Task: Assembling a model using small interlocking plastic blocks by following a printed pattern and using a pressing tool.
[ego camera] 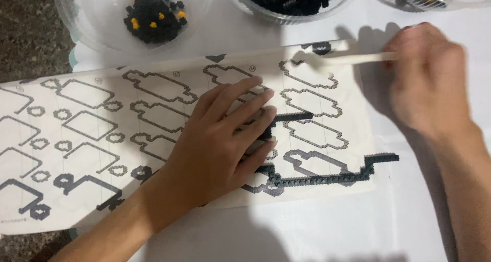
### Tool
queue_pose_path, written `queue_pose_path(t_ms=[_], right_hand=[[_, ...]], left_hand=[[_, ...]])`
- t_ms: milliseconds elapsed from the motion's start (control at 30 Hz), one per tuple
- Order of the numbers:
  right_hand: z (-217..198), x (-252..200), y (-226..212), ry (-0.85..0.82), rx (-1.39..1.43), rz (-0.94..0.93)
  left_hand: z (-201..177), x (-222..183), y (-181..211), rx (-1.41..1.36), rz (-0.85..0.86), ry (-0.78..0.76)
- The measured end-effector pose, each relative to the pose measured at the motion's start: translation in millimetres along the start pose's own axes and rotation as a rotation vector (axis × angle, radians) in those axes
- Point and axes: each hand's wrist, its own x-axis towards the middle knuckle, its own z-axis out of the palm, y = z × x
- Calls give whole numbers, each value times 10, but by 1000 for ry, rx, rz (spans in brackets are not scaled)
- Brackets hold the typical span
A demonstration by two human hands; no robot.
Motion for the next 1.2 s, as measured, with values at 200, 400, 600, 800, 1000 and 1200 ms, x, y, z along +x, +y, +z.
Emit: queue_pose_path(t_ms=[200,400,600,800,1000,1200], right_hand=[[35,92,-100,104,-318,-497],[40,36,-509,-142,56,-748],[5,-43,-688,-168,22,-826],[33,-59,-1046,-91,152,-873],[148,-100,-1107,-92,193,-838],[-277,410,-1136,-59,91,-382]], left_hand=[[-6,3,25,-75,6,18],[-33,40,65,-180,27,77],[-49,28,88,-467,-175,93],[-268,119,27,-1031,-812,-265],[-341,212,12,-1243,-914,-471],[-272,136,9,-1460,-857,-447]])
